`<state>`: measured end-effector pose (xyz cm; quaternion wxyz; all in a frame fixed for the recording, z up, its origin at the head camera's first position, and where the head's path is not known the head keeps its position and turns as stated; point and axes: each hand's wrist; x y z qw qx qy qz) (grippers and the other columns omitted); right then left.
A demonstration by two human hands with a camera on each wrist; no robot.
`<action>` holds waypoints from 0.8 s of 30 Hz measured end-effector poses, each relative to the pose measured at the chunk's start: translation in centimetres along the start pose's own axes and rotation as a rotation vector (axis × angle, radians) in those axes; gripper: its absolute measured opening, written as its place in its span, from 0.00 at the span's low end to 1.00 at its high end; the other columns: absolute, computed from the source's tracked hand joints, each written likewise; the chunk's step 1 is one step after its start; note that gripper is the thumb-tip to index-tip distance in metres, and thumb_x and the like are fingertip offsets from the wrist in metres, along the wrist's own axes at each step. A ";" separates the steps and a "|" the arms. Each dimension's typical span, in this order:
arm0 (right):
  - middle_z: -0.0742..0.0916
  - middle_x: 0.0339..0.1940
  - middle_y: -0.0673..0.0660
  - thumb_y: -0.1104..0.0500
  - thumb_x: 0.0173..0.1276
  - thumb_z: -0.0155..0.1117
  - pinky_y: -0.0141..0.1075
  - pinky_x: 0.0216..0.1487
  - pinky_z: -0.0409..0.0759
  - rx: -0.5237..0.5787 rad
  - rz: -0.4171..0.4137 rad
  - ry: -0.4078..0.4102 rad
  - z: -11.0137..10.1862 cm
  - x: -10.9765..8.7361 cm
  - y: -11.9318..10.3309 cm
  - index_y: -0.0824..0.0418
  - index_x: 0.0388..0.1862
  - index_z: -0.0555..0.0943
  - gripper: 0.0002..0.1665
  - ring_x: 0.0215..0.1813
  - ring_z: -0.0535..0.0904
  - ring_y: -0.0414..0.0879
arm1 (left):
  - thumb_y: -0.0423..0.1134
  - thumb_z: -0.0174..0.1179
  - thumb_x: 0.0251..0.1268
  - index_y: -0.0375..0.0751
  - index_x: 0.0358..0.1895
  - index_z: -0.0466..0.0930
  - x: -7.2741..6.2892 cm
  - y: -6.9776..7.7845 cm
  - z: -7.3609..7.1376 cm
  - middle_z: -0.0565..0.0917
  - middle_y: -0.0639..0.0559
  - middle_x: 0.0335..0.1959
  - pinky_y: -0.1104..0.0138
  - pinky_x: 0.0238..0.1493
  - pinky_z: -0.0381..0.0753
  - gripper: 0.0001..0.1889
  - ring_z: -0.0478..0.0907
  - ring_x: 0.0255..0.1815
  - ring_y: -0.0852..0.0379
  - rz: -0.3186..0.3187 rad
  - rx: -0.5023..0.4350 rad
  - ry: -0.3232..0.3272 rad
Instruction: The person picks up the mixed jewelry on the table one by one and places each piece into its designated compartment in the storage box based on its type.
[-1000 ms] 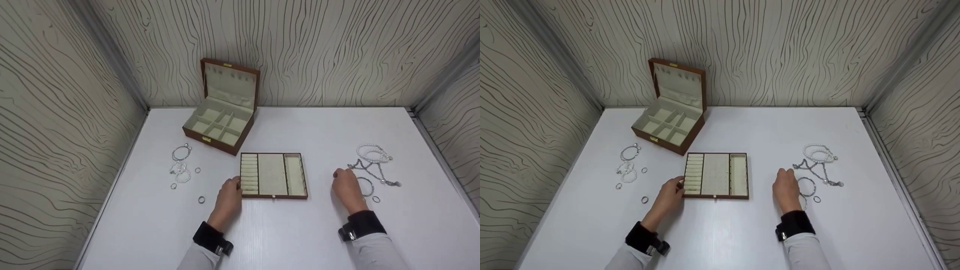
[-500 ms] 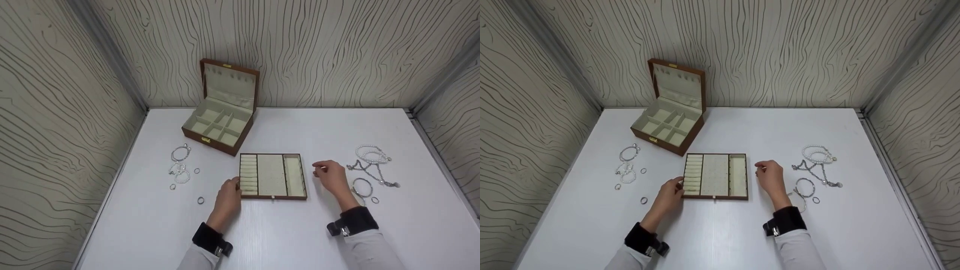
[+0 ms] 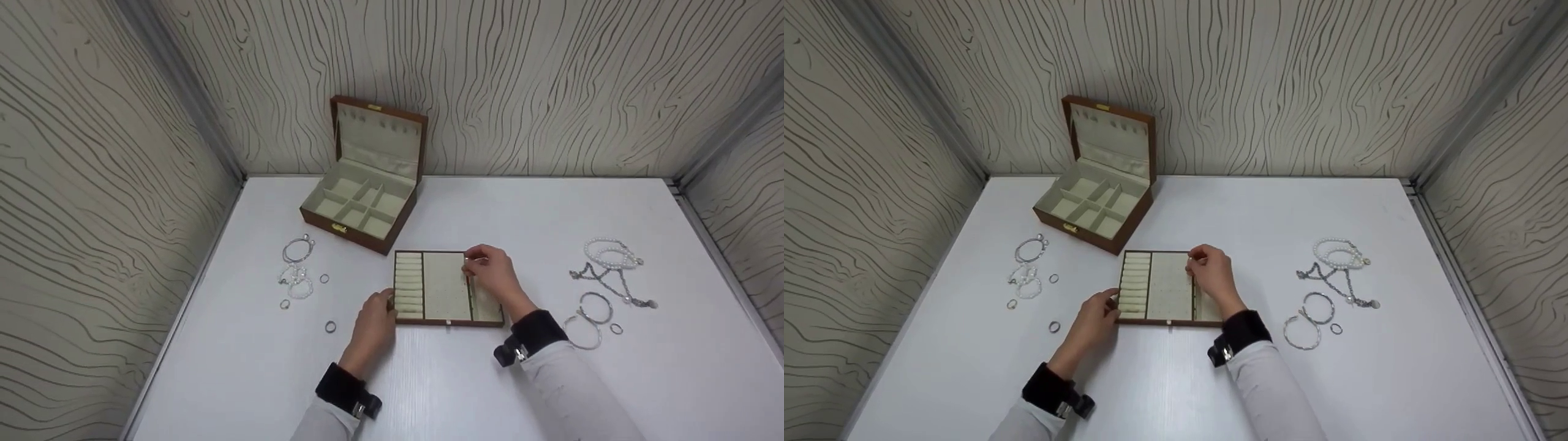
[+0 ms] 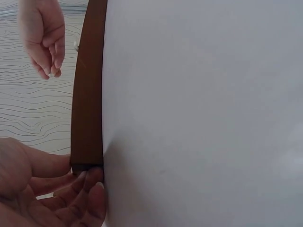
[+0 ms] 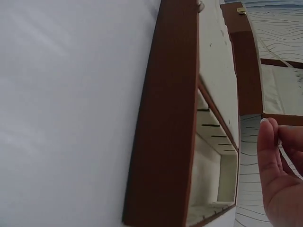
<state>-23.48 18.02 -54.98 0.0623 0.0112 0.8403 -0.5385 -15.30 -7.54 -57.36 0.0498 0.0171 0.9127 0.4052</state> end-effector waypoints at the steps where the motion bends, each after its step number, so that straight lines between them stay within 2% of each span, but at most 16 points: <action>1: 0.84 0.44 0.62 0.66 0.71 0.59 0.41 0.46 0.83 0.018 0.012 0.001 0.2 0.5 0.0 0.70 0.51 0.80 0.12 0.43 0.84 0.49 | 0.28 0.57 0.68 0.31 0.64 0.72 0.0 0.0 0.0 0.80 0.44 0.48 0.55 0.55 0.77 0.22 0.77 0.54 0.47 0.000 -0.004 0.001; 6: 0.84 0.45 0.63 0.65 0.72 0.58 0.36 0.45 0.82 0.117 0.117 0.024 0.9 2.3 0.2 0.72 0.55 0.78 0.15 0.44 0.84 0.48 | 0.29 0.56 0.69 0.31 0.65 0.72 0.1 -0.2 0.1 0.80 0.45 0.47 0.57 0.53 0.78 0.21 0.78 0.52 0.50 -0.010 -0.031 -0.010; 10: 0.84 0.43 0.64 0.67 0.72 0.57 0.34 0.41 0.83 0.190 0.181 0.026 1.2 3.0 0.4 0.74 0.55 0.77 0.16 0.40 0.84 0.48 | 0.30 0.56 0.70 0.30 0.65 0.70 0.0 -0.1 0.2 0.80 0.46 0.47 0.59 0.52 0.78 0.22 0.78 0.51 0.51 -0.028 -0.041 -0.023; 13: 0.84 0.40 0.64 0.67 0.71 0.58 0.33 0.37 0.83 0.157 0.166 0.029 1.4 3.3 0.4 0.74 0.54 0.78 0.15 0.37 0.83 0.47 | 0.29 0.56 0.70 0.30 0.65 0.71 0.0 -0.1 0.2 0.80 0.45 0.47 0.58 0.52 0.78 0.22 0.78 0.51 0.51 -0.025 -0.040 -0.016; 18: 0.85 0.37 0.62 0.67 0.69 0.60 0.32 0.35 0.82 0.041 0.103 0.042 1.7 3.3 0.3 0.72 0.50 0.81 0.13 0.34 0.82 0.46 | 0.29 0.57 0.69 0.30 0.64 0.72 0.1 -0.1 0.2 0.80 0.44 0.48 0.57 0.52 0.78 0.21 0.78 0.52 0.50 -0.017 -0.022 -0.006; 24: 0.85 0.35 0.61 0.68 0.68 0.61 0.32 0.33 0.80 -0.007 0.062 0.061 2.0 3.1 0.0 0.70 0.46 0.82 0.10 0.33 0.81 0.46 | 0.29 0.58 0.67 0.30 0.63 0.73 0.3 -0.2 0.2 0.80 0.47 0.43 0.59 0.47 0.79 0.21 0.79 0.46 0.53 -0.021 -0.025 -0.007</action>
Point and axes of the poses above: each hand's wrist, its own x-axis towards the middle knuckle, its own z-axis out of the palm, y = z × x
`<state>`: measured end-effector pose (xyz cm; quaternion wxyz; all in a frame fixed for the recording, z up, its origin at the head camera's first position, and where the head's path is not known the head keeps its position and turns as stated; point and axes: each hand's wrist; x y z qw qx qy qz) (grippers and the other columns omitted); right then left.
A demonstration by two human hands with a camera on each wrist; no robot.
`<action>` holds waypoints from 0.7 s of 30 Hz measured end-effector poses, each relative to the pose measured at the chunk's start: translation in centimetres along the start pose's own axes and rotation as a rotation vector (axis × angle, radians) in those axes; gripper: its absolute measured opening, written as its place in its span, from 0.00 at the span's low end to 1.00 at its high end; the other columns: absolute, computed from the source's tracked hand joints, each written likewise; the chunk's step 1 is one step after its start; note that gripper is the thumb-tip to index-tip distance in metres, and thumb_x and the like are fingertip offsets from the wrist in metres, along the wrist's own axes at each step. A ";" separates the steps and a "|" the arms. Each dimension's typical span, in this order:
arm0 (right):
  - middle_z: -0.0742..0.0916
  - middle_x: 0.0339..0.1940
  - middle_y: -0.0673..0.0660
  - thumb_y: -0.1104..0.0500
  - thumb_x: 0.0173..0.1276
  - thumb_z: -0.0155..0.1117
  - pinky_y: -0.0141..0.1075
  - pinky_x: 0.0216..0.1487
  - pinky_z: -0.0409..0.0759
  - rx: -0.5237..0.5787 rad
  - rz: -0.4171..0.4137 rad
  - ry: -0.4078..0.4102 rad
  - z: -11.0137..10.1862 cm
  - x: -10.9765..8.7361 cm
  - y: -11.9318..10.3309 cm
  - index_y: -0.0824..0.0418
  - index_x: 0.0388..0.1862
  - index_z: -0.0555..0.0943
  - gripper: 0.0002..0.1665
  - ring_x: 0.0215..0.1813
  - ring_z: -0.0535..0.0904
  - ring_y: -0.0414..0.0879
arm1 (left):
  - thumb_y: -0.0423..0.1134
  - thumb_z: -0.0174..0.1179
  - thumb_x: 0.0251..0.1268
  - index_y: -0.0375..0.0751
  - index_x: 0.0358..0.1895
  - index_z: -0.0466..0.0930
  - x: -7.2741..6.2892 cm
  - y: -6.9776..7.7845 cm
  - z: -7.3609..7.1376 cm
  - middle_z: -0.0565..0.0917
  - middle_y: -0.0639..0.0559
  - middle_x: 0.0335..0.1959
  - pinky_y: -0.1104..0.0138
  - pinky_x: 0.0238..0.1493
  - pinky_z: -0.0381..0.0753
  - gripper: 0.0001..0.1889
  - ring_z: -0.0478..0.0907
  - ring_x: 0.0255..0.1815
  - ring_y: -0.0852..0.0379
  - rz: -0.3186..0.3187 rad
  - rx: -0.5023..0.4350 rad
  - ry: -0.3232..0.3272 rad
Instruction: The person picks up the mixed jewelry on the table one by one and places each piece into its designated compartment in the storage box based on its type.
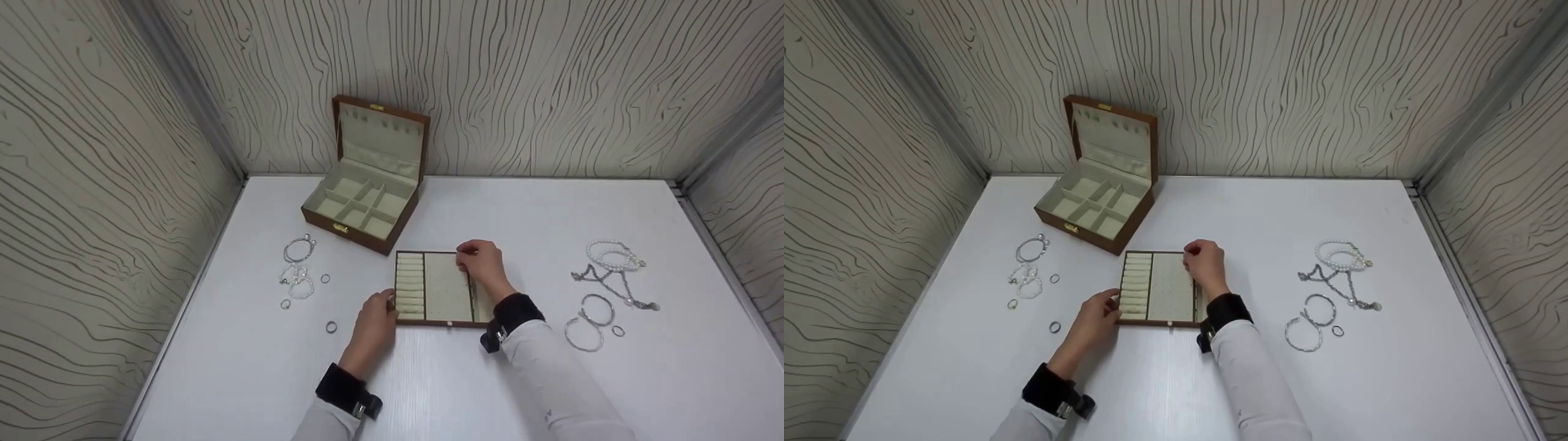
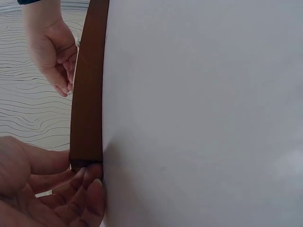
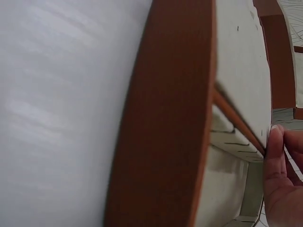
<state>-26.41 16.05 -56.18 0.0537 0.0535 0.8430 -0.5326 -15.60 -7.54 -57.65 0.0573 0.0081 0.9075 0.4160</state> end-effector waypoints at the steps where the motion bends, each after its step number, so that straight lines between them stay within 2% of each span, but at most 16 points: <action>1: 0.85 0.35 0.61 0.68 0.67 0.61 0.31 0.33 0.80 -0.002 -0.001 0.003 0.0 0.0 0.0 0.70 0.46 0.82 0.10 0.33 0.81 0.46 | 0.28 0.58 0.67 0.30 0.63 0.73 0.0 0.0 0.0 0.80 0.48 0.42 0.59 0.46 0.79 0.21 0.79 0.45 0.54 0.001 -0.001 -0.001; 8: 0.85 0.35 0.61 0.68 0.66 0.62 0.32 0.33 0.81 -0.051 -0.045 0.034 0.3 -0.1 0.0 0.70 0.45 0.83 0.10 0.34 0.81 0.47 | 0.27 0.59 0.66 0.29 0.62 0.73 0.0 -0.2 -0.1 0.80 0.47 0.41 0.59 0.46 0.80 0.21 0.79 0.44 0.53 0.028 -0.019 0.006; 14: 0.85 0.34 0.59 0.66 0.64 0.65 0.34 0.32 0.79 -0.111 -0.103 0.040 0.6 -0.1 0.2 0.68 0.41 0.84 0.08 0.33 0.80 0.47 | 0.27 0.59 0.66 0.28 0.63 0.72 0.1 -0.1 -0.1 0.79 0.49 0.38 0.61 0.43 0.79 0.22 0.78 0.40 0.56 0.004 -0.032 -0.011; 21: 0.85 0.36 0.57 0.65 0.63 0.67 0.40 0.41 0.78 -0.191 -0.105 0.016 0.9 -0.2 0.2 0.65 0.39 0.85 0.06 0.38 0.79 0.49 | 0.27 0.59 0.66 0.29 0.64 0.72 0.2 0.0 -0.2 0.79 0.50 0.37 0.62 0.40 0.79 0.23 0.77 0.38 0.57 -0.011 -0.034 -0.018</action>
Point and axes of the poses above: each hand's wrist, its own x-axis towards the middle knuckle, its own z-axis out of the palm, y = z × x
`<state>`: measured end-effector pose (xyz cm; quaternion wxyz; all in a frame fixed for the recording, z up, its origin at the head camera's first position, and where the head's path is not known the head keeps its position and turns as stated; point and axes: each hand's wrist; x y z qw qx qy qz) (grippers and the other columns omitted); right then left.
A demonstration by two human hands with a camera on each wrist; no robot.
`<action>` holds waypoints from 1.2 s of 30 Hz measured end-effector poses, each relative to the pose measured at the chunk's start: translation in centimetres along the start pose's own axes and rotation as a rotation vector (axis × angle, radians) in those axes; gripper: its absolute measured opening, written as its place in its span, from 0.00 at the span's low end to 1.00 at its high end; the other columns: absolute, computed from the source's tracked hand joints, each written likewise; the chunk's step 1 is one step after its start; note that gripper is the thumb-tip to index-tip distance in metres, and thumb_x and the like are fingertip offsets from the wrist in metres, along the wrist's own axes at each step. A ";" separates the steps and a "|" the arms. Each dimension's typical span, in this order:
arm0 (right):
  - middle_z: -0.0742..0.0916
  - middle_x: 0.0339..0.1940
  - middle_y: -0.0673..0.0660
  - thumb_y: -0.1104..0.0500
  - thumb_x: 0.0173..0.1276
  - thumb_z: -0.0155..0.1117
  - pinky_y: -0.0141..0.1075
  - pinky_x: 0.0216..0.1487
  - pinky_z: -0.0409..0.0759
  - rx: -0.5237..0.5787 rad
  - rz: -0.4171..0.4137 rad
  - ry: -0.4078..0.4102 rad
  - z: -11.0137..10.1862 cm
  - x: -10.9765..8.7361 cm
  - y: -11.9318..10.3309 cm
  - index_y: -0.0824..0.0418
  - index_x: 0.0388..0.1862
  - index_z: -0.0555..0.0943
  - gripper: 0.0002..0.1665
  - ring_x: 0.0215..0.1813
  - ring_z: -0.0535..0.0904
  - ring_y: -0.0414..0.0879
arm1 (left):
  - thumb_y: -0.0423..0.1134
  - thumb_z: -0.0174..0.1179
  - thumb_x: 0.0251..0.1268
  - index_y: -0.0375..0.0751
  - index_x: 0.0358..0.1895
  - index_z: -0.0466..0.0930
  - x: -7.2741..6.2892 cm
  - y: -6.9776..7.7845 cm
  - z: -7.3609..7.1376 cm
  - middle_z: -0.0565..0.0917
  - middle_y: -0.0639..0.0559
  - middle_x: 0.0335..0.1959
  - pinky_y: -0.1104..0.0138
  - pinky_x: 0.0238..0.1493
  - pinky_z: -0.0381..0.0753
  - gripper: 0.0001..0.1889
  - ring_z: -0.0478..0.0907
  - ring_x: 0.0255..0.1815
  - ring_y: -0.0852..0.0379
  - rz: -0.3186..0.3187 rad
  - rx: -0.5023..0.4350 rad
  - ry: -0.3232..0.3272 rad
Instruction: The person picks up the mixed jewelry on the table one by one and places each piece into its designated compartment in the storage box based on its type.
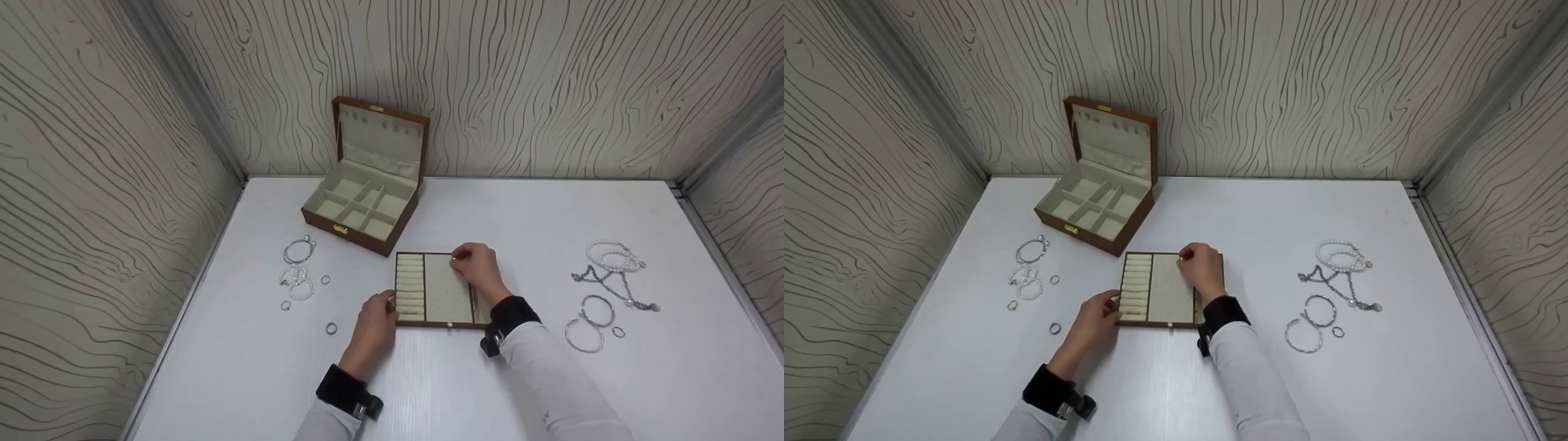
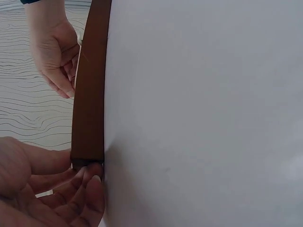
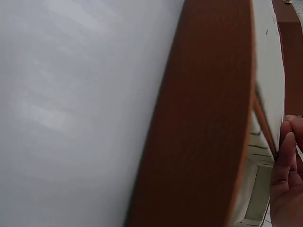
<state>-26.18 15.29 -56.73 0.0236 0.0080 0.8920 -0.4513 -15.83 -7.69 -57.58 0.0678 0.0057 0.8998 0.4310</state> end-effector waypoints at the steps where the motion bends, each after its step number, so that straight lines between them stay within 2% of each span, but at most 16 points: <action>1: 0.85 0.36 0.58 0.65 0.63 0.67 0.42 0.42 0.78 -0.003 -0.006 0.000 0.0 0.0 0.0 0.65 0.40 0.85 0.07 0.39 0.79 0.50 | 0.27 0.58 0.66 0.29 0.64 0.72 0.0 0.0 0.0 0.79 0.50 0.37 0.62 0.40 0.79 0.23 0.77 0.38 0.57 0.004 -0.001 0.001; 7: 0.84 0.40 0.59 0.65 0.67 0.64 0.43 0.44 0.79 -0.037 -0.045 -0.024 -0.2 -0.2 0.2 0.66 0.44 0.85 0.09 0.43 0.79 0.51 | 0.27 0.58 0.67 0.28 0.64 0.72 -0.1 -0.1 -0.1 0.79 0.49 0.39 0.62 0.43 0.79 0.22 0.77 0.41 0.56 0.008 -0.002 -0.004; 10: 0.84 0.43 0.60 0.65 0.70 0.60 0.41 0.43 0.80 -0.004 -0.060 -0.077 -0.7 -0.4 0.6 0.68 0.52 0.83 0.14 0.43 0.80 0.50 | 0.27 0.58 0.66 0.29 0.63 0.72 0.1 -0.1 -0.1 0.80 0.49 0.39 0.61 0.43 0.80 0.22 0.78 0.42 0.55 0.008 -0.002 0.003; 14: 0.83 0.49 0.63 0.66 0.73 0.55 0.39 0.43 0.81 0.071 -0.080 -0.149 -2.0 -1.3 1.1 0.67 0.66 0.73 0.23 0.46 0.83 0.50 | 0.27 0.59 0.65 0.29 0.63 0.73 0.2 -0.2 0.0 0.80 0.48 0.39 0.60 0.43 0.80 0.22 0.78 0.41 0.55 0.017 0.003 0.011; 18: 0.80 0.56 0.66 0.66 0.74 0.55 0.42 0.46 0.82 0.137 -0.067 -0.148 -4.1 -3.2 2.2 0.65 0.70 0.69 0.26 0.49 0.83 0.53 | 0.27 0.59 0.65 0.29 0.63 0.73 0.2 -0.4 0.2 0.80 0.47 0.41 0.60 0.46 0.80 0.22 0.79 0.44 0.53 0.021 0.016 0.014; 20: 0.79 0.57 0.68 0.67 0.74 0.56 0.43 0.45 0.83 0.162 -0.063 -0.117 -5.5 -4.3 2.9 0.66 0.69 0.70 0.26 0.48 0.83 0.55 | 0.27 0.59 0.66 0.29 0.63 0.72 0.1 -0.4 0.3 0.80 0.46 0.43 0.60 0.47 0.80 0.22 0.79 0.46 0.52 0.015 0.016 0.014; 23: 0.79 0.55 0.69 0.67 0.73 0.57 0.40 0.40 0.83 0.161 -0.058 -0.046 -7.9 -6.0 4.3 0.68 0.67 0.71 0.24 0.45 0.83 0.54 | 0.28 0.58 0.67 0.30 0.64 0.72 -0.1 -0.3 0.3 0.80 0.46 0.45 0.60 0.49 0.79 0.23 0.79 0.49 0.52 -0.001 0.009 0.012; 25: 0.79 0.54 0.69 0.67 0.72 0.58 0.36 0.36 0.83 0.105 -0.055 0.013 -9.6 -7.1 5.6 0.68 0.65 0.72 0.23 0.43 0.83 0.53 | 0.28 0.58 0.67 0.30 0.64 0.72 -0.2 -0.3 0.3 0.80 0.46 0.45 0.60 0.49 0.80 0.22 0.79 0.49 0.52 -0.009 0.006 0.007; 30: 0.81 0.48 0.68 0.67 0.69 0.60 0.27 0.32 0.78 -0.122 -0.061 0.193 -13.9 -9.6 9.4 0.69 0.60 0.76 0.20 0.38 0.80 0.49 | 0.26 0.59 0.65 0.29 0.62 0.73 -0.1 -0.3 0.2 0.80 0.48 0.41 0.60 0.46 0.80 0.21 0.79 0.44 0.53 0.011 0.008 0.010; 33: 0.82 0.45 0.69 0.68 0.68 0.61 0.25 0.31 0.75 -0.187 -0.036 0.291 -16.3 -10.5 11.5 0.71 0.57 0.77 0.19 0.38 0.78 0.50 | 0.26 0.59 0.64 0.29 0.62 0.73 0.1 -0.3 0.2 0.80 0.49 0.41 0.60 0.46 0.80 0.21 0.79 0.44 0.53 0.015 0.008 0.007; 36: 0.80 0.45 0.68 0.67 0.69 0.59 0.24 0.29 0.72 -0.213 0.035 0.329 -18.2 -11.2 13.2 0.72 0.57 0.76 0.18 0.38 0.76 0.46 | 0.27 0.59 0.65 0.29 0.62 0.73 0.2 -0.3 0.1 0.80 0.48 0.41 0.60 0.46 0.80 0.22 0.79 0.44 0.53 0.012 0.010 0.002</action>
Point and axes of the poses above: each hand's wrist, its own x-axis towards the middle knuckle, its own z-axis out of the palm, y = z × x
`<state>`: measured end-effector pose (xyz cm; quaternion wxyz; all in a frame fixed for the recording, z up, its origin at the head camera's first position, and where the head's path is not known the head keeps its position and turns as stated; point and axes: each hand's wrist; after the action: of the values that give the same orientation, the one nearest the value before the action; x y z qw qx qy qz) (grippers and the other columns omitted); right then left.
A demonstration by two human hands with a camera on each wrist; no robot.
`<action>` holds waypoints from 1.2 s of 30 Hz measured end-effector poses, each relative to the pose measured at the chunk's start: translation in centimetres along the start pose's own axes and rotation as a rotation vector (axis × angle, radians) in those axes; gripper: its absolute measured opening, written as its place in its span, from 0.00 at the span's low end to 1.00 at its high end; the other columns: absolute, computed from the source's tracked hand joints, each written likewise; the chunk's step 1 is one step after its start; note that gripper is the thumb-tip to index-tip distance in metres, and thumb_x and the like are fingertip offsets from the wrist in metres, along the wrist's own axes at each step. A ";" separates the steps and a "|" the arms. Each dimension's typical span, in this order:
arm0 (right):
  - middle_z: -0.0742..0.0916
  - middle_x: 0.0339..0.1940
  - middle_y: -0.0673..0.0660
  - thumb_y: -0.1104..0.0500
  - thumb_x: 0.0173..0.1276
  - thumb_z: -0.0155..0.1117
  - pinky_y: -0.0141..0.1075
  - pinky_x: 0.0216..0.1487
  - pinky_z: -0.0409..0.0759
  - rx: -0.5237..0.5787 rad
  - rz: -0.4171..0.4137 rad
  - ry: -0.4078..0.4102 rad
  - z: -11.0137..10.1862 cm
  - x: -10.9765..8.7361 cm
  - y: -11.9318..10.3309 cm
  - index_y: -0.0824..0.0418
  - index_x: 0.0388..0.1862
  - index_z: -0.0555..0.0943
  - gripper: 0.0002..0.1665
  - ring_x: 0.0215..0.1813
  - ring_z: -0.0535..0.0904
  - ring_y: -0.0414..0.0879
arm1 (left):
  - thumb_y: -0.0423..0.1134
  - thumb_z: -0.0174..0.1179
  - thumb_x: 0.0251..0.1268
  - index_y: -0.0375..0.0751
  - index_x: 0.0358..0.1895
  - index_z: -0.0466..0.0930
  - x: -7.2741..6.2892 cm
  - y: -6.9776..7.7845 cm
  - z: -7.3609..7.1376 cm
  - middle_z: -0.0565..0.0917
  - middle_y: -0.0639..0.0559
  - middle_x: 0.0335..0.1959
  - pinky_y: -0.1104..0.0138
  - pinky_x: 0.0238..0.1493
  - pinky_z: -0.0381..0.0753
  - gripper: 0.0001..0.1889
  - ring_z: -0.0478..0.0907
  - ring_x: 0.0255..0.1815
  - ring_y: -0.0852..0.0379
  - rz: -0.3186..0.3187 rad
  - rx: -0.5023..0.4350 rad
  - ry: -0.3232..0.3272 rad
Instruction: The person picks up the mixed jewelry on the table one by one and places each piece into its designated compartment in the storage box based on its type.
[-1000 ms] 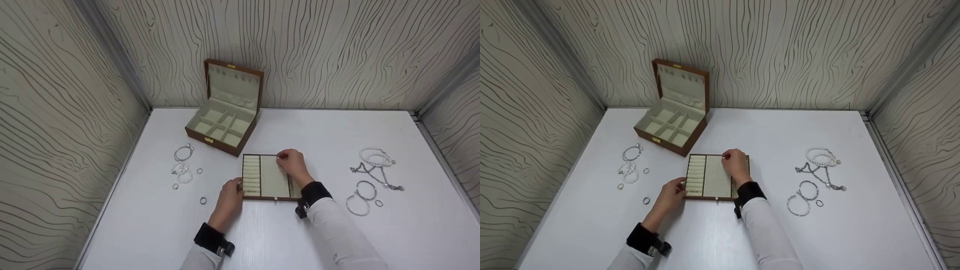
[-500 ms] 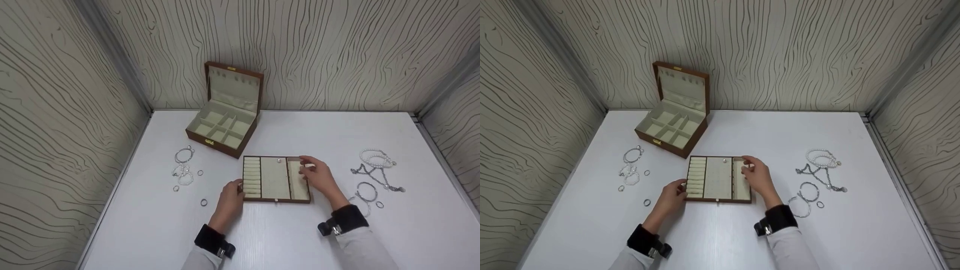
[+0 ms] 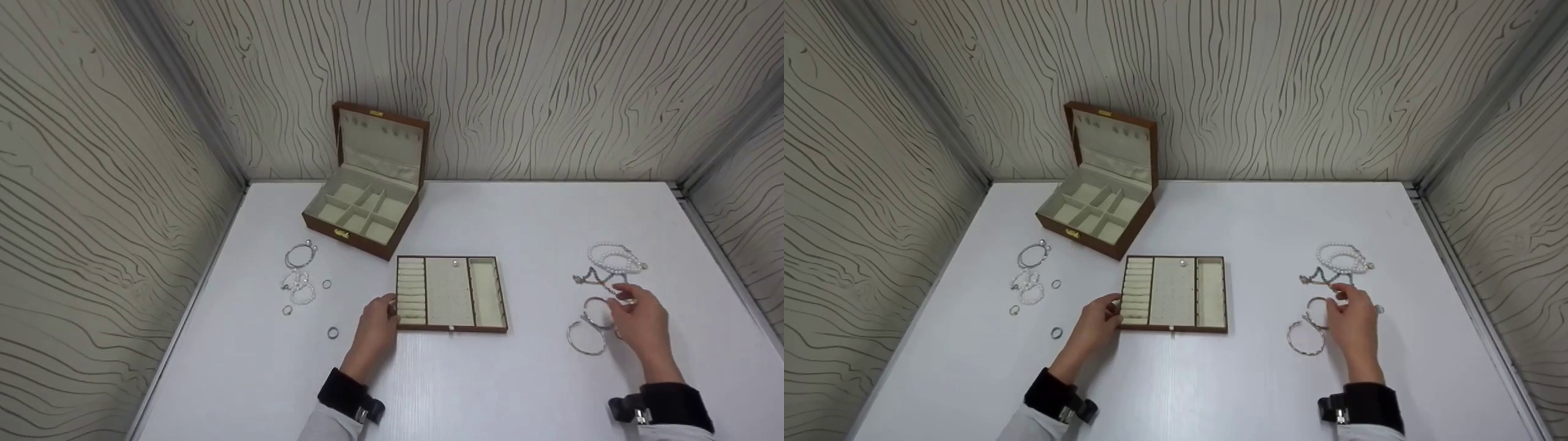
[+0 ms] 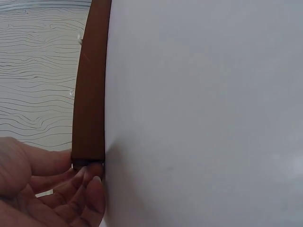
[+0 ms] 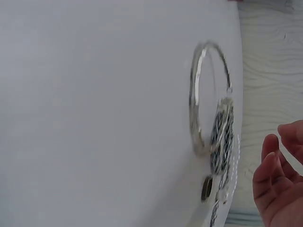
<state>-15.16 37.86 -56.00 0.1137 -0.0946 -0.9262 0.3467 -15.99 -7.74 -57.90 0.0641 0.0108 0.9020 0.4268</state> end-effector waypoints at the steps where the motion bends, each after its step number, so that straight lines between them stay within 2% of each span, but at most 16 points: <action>1: 0.80 0.46 0.69 0.67 0.69 0.58 0.24 0.29 0.73 -0.004 0.024 0.004 -0.4 0.0 0.6 0.73 0.57 0.76 0.18 0.37 0.76 0.43 | 0.27 0.59 0.65 0.29 0.62 0.73 0.0 0.0 0.0 0.80 0.48 0.41 0.60 0.47 0.80 0.22 0.79 0.44 0.53 0.002 0.002 0.000; 3: 0.79 0.46 0.68 0.67 0.71 0.56 0.24 0.28 0.73 -0.024 0.063 -0.005 -1.0 0.0 1.8 0.73 0.57 0.76 0.18 0.34 0.74 0.34 | 0.27 0.59 0.65 0.29 0.62 0.73 0.0 0.0 0.0 0.80 0.47 0.41 0.59 0.47 0.79 0.22 0.79 0.44 0.52 0.007 0.003 0.003; 5: 0.78 0.46 0.68 0.68 0.71 0.55 0.24 0.27 0.72 -0.044 0.083 -0.006 -1.3 0.0 2.7 0.74 0.57 0.77 0.18 0.31 0.73 0.29 | 0.27 0.59 0.65 0.29 0.62 0.73 -0.1 0.0 0.0 0.80 0.47 0.41 0.59 0.47 0.79 0.22 0.79 0.45 0.52 0.009 0.007 0.007; 7: 0.79 0.45 0.70 0.69 0.70 0.56 0.25 0.27 0.71 -0.066 0.091 -0.012 -1.5 0.1 3.4 0.75 0.56 0.77 0.17 0.30 0.77 0.34 | 0.27 0.59 0.65 0.29 0.62 0.73 -0.1 -0.1 0.0 0.80 0.46 0.42 0.58 0.47 0.79 0.22 0.79 0.45 0.51 0.011 0.009 0.010; 12: 0.81 0.40 0.72 0.68 0.70 0.56 0.35 0.31 0.71 -0.103 0.120 -0.045 -1.4 0.4 4.5 0.77 0.54 0.77 0.17 0.39 0.79 0.61 | 0.27 0.60 0.64 0.30 0.62 0.74 -0.2 0.0 0.2 0.81 0.46 0.44 0.58 0.48 0.79 0.22 0.79 0.47 0.51 -0.005 0.012 0.013; 19: 0.81 0.39 0.73 0.66 0.70 0.56 0.38 0.31 0.71 -0.134 0.104 -0.089 -1.5 1.2 4.5 0.77 0.55 0.76 0.19 0.38 0.77 0.60 | 0.26 0.59 0.65 0.29 0.62 0.73 0.0 0.0 0.1 0.80 0.50 0.38 0.61 0.43 0.79 0.22 0.78 0.41 0.56 -0.008 -0.006 0.009; 26: 0.81 0.43 0.76 0.65 0.70 0.56 0.41 0.33 0.73 -0.138 0.113 -0.146 -1.7 1.6 4.1 0.78 0.53 0.77 0.18 0.42 0.78 0.64 | 0.27 0.59 0.66 0.31 0.64 0.73 0.0 0.0 0.1 0.80 0.47 0.45 0.61 0.49 0.79 0.22 0.79 0.47 0.54 -0.030 -0.018 -0.002; 36: 0.80 0.43 0.77 0.65 0.69 0.55 0.47 0.38 0.75 -0.123 0.141 -0.159 -1.6 1.5 3.9 0.80 0.48 0.76 0.17 0.44 0.76 0.67 | 0.27 0.59 0.65 0.30 0.63 0.73 0.0 -0.1 0.0 0.80 0.47 0.43 0.60 0.48 0.79 0.22 0.79 0.46 0.54 -0.025 -0.014 0.000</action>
<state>-15.79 42.16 -57.20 0.0090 -0.1386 -0.9429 0.3027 -15.98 -7.83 -57.96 0.0696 -0.0011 0.8990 0.4323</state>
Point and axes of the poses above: each hand's wrist, its own x-axis towards the middle knuckle, its own z-axis out of the palm, y = z × x
